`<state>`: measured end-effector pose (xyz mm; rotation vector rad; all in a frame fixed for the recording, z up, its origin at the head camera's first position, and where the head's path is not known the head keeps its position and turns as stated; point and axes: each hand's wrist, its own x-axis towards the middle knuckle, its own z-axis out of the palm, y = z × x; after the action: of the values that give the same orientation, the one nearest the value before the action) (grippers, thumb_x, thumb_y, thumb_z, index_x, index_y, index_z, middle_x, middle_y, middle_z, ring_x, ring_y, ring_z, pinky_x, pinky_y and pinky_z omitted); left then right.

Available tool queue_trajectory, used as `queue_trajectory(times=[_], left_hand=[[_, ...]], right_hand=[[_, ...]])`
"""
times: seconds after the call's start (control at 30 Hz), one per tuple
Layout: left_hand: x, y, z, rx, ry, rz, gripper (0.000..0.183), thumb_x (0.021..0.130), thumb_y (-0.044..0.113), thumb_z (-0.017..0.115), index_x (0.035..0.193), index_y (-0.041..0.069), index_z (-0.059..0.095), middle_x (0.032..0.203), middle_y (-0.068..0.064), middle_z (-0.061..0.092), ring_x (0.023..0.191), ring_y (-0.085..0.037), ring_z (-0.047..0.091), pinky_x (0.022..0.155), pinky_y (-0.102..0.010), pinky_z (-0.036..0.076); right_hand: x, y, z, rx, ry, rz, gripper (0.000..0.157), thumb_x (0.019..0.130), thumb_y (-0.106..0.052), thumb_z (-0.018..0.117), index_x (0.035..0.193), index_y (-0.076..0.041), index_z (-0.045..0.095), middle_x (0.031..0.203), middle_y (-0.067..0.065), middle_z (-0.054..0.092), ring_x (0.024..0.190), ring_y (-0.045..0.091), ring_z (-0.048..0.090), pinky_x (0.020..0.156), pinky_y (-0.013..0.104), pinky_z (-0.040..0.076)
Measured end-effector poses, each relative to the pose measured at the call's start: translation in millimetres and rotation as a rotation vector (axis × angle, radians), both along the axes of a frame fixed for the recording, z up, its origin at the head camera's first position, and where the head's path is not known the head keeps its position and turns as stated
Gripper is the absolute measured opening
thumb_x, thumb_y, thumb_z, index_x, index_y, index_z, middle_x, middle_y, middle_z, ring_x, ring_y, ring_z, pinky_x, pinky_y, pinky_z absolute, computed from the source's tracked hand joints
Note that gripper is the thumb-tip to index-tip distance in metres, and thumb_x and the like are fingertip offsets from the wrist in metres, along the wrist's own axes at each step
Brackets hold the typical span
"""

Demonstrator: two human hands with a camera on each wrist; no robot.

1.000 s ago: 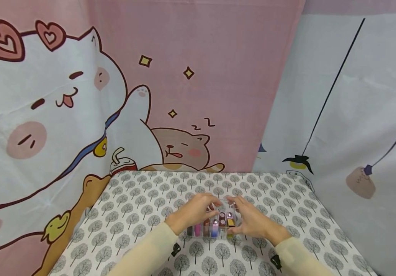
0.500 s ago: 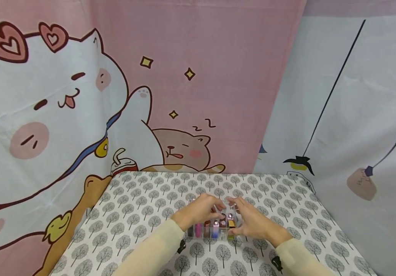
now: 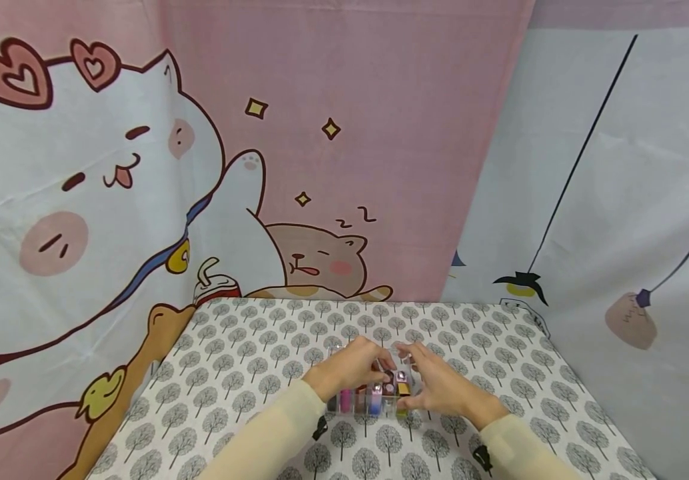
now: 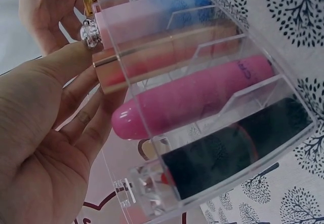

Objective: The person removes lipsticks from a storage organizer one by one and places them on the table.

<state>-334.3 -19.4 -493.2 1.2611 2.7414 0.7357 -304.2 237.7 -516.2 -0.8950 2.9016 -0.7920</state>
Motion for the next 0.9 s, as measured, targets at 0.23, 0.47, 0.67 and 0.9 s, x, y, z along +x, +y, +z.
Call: queue_trajectory(times=[0.23,0.47,0.67,0.9], left_hand=[[0.5,0.1,0.7,-0.001,0.010,-0.003,0.022,0.103,0.013,0.089,0.126,0.013,0.088,0.122,0.000,0.090,0.097,0.001,0.080,0.091,-0.011,0.067],[2.9,-1.0,3.0,0.013,0.008,0.002,0.022,0.104,0.013,0.089,0.125,0.012,0.088,0.120,0.000,0.090,0.096,0.001,0.080,0.088,-0.008,0.065],[4.1,-1.8,5.1,0.033,0.036,0.012,0.021,0.104,0.015,0.089,0.125,0.012,0.088,0.118,-0.001,0.090,0.095,0.003,0.079,0.086,-0.006,0.063],[7.2,-6.3,7.0,0.051,0.117,-0.009,0.021,0.106,0.017,0.088,0.126,0.011,0.087,0.124,-0.002,0.090,0.103,-0.005,0.084,0.093,-0.012,0.067]], right_hand=[[0.9,-0.2,0.6,-0.001,0.005,-0.004,0.119,0.085,-0.050,0.104,0.176,-0.007,0.041,0.169,0.019,0.058,0.141,0.041,0.069,0.116,0.066,0.065],[0.2,0.8,-0.1,0.001,0.009,-0.006,0.119,0.085,-0.052,0.104,0.176,-0.007,0.041,0.170,0.019,0.058,0.141,0.041,0.069,0.116,0.067,0.065],[-0.4,0.7,-1.1,0.001,0.012,-0.011,0.118,0.085,-0.049,0.105,0.175,-0.006,0.041,0.170,0.019,0.058,0.143,0.042,0.069,0.119,0.068,0.064],[0.1,0.2,-2.7,-0.011,0.006,-0.012,0.117,0.084,-0.046,0.105,0.174,-0.007,0.043,0.169,0.019,0.059,0.141,0.040,0.070,0.116,0.065,0.066]])
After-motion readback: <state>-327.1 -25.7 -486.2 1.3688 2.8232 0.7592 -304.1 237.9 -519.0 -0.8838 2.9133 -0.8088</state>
